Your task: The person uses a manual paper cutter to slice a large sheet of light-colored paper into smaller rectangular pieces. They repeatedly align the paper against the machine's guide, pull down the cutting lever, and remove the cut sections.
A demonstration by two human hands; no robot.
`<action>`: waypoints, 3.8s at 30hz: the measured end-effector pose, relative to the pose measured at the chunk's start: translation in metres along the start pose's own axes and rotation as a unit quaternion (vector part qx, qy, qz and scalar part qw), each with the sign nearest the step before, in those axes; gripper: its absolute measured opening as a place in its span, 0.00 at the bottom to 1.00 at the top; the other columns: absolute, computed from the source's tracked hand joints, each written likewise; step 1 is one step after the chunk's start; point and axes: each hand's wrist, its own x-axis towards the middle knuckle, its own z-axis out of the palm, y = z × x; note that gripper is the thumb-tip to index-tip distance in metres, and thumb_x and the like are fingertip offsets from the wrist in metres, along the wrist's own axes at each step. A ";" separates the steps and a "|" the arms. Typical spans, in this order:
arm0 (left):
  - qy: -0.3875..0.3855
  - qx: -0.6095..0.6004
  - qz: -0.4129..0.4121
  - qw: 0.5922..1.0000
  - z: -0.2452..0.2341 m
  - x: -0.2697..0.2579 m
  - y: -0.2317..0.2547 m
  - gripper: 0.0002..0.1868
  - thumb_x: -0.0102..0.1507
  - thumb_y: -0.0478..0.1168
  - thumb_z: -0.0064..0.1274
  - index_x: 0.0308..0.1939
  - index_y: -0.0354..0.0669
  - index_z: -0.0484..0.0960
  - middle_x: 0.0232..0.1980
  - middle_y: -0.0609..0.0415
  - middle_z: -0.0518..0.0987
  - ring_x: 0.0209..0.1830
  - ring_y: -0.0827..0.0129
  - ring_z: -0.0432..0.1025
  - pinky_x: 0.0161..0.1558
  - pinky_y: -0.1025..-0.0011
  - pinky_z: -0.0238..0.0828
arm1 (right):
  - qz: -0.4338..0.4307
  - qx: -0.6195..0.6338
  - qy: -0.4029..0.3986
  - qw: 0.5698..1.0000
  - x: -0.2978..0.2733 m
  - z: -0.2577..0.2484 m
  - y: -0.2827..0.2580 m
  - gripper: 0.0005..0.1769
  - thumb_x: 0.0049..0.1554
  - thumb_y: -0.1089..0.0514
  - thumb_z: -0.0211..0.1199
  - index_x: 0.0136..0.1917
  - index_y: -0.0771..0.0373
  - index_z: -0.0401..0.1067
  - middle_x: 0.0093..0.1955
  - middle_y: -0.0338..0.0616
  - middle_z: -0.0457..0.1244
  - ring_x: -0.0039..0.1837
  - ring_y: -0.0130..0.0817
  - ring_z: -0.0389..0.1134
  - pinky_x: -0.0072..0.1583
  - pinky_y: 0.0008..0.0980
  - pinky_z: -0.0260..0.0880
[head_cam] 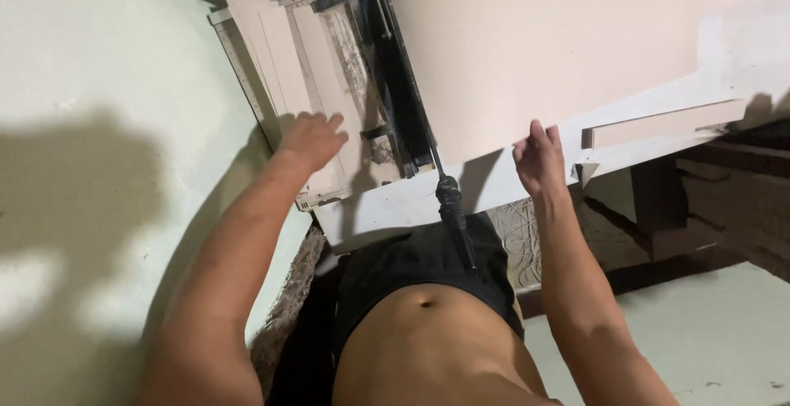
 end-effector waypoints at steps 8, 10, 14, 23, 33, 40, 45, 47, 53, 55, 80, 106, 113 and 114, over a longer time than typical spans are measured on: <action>0.066 -0.248 -0.122 0.959 -0.078 0.021 0.034 0.36 0.69 0.48 0.53 0.79 0.55 0.57 0.80 0.37 0.52 0.80 0.41 0.48 0.74 0.37 0.44 | -0.071 -0.198 0.015 0.977 0.016 -0.001 0.062 0.16 0.67 0.57 0.59 0.67 0.57 0.63 0.47 0.47 0.67 0.50 0.42 0.76 0.55 0.43 0.84; 0.070 -0.295 -0.153 0.941 -0.088 0.040 0.049 0.44 0.67 0.53 0.57 0.81 0.52 0.50 0.80 0.32 0.49 0.81 0.37 0.44 0.74 0.34 0.40 | -0.067 -0.206 0.016 0.976 0.013 0.012 0.058 0.15 0.67 0.56 0.59 0.65 0.57 0.64 0.46 0.45 0.67 0.49 0.40 0.77 0.55 0.43 0.83; 0.064 -0.378 -0.232 0.894 -0.092 0.076 0.074 0.65 0.59 0.53 0.69 0.83 0.41 0.36 0.80 0.21 0.32 0.82 0.30 0.28 0.72 0.24 0.31 | -0.039 -0.253 0.000 0.967 0.004 0.024 0.042 0.13 0.67 0.50 0.60 0.61 0.57 0.66 0.45 0.48 0.70 0.45 0.37 0.77 0.48 0.36 0.82; -0.017 -0.292 -0.274 0.916 -0.069 0.112 0.074 0.73 0.57 0.54 0.68 0.79 0.51 0.18 0.80 0.29 0.20 0.82 0.33 0.25 0.71 0.22 0.39 | -0.059 -0.847 -0.165 0.501 -0.203 0.136 -0.019 0.69 0.46 0.12 0.45 0.86 0.48 0.29 0.24 0.49 0.64 0.28 0.50 0.68 0.30 0.44 0.67; 0.038 -0.281 -0.272 0.919 -0.067 0.111 0.075 0.69 0.56 0.55 0.72 0.82 0.48 0.31 0.80 0.26 0.29 0.81 0.32 0.30 0.69 0.24 0.43 | -0.088 -0.800 -0.153 0.573 -0.076 0.025 0.125 0.44 0.62 0.45 0.58 0.82 0.53 0.40 0.40 0.55 0.70 0.40 0.63 0.70 0.43 0.57 0.68; 0.128 -0.193 -0.196 0.953 -0.050 0.100 0.085 0.40 0.61 0.49 0.61 0.74 0.56 0.59 0.81 0.43 0.36 0.82 0.42 0.34 0.73 0.32 0.32 | 0.008 -0.683 -0.172 0.710 -0.210 0.124 -0.037 0.44 0.56 0.29 0.53 0.78 0.46 0.50 0.35 0.56 0.67 0.46 0.58 0.71 0.54 0.51 0.67; 0.161 -0.521 -0.109 0.831 -0.039 0.085 0.103 0.23 0.71 0.52 0.36 0.35 0.47 0.85 0.39 0.43 0.84 0.42 0.48 0.79 0.44 0.48 0.70 | 0.037 -0.647 -0.225 0.728 -0.177 0.117 -0.046 0.31 0.66 0.34 0.36 0.75 0.44 0.63 0.43 0.65 0.72 0.53 0.64 0.74 0.59 0.58 0.71; 0.295 -0.044 0.058 0.953 -0.043 0.059 0.105 0.15 0.69 0.40 0.47 0.27 0.56 0.76 0.33 0.61 0.77 0.38 0.68 0.69 0.48 0.68 0.63 | -0.013 -0.591 -0.197 0.782 -0.138 0.103 -0.030 0.30 0.69 0.35 0.40 0.72 0.52 0.67 0.42 0.55 0.73 0.44 0.48 0.76 0.52 0.45 0.74; 0.195 -0.048 0.023 0.979 0.026 0.035 0.050 0.08 0.61 0.50 0.56 0.36 0.56 0.86 0.40 0.54 0.82 0.44 0.57 0.75 0.48 0.45 0.71 | -0.171 -0.628 -0.286 0.704 0.012 0.072 0.088 0.40 0.57 0.61 0.55 0.81 0.63 0.52 0.68 0.72 0.57 0.63 0.71 0.67 0.64 0.64 0.69; 0.270 -0.017 0.012 0.963 0.041 0.029 0.018 0.05 0.61 0.44 0.55 0.31 0.56 0.85 0.36 0.57 0.81 0.39 0.60 0.75 0.45 0.52 0.72 | -0.179 -0.638 -0.301 0.686 0.030 0.072 0.115 0.38 0.57 0.56 0.57 0.79 0.65 0.55 0.67 0.72 0.56 0.63 0.71 0.67 0.63 0.63 0.69; 0.218 -0.502 -0.435 0.715 0.006 -0.009 -0.003 0.51 0.69 0.34 0.55 0.81 0.57 0.31 0.78 0.34 0.49 0.72 0.32 0.63 0.62 0.38 0.74 | -0.011 -0.513 -0.170 0.841 -0.008 0.082 0.081 0.22 0.61 0.54 0.58 0.68 0.59 0.72 0.60 0.53 0.68 0.62 0.54 0.72 0.60 0.52 0.74; 0.150 -0.350 -0.222 0.897 -0.073 0.056 0.069 0.50 0.62 0.50 0.65 0.81 0.54 0.51 0.80 0.31 0.46 0.82 0.37 0.39 0.75 0.34 0.42 | -0.073 -0.257 -0.018 0.964 0.000 0.019 0.054 0.16 0.66 0.50 0.63 0.60 0.61 0.68 0.46 0.51 0.71 0.47 0.39 0.77 0.51 0.40 0.79; 0.042 -0.344 -0.264 0.900 -0.063 0.099 0.076 0.63 0.61 0.49 0.68 0.82 0.45 0.33 0.80 0.23 0.28 0.82 0.32 0.31 0.69 0.22 0.38 | -0.034 -0.434 -0.015 0.900 0.009 0.022 0.042 0.28 0.66 0.37 0.63 0.52 0.67 0.75 0.36 0.59 0.70 0.36 0.44 0.76 0.39 0.41 0.80; 0.039 -0.345 -0.263 0.900 -0.062 0.095 0.079 0.63 0.61 0.49 0.68 0.82 0.45 0.33 0.80 0.23 0.28 0.82 0.32 0.31 0.69 0.22 0.38 | -0.031 -0.434 -0.014 0.900 -0.007 0.032 0.036 0.28 0.66 0.37 0.63 0.52 0.67 0.75 0.36 0.59 0.70 0.36 0.44 0.76 0.39 0.41 0.80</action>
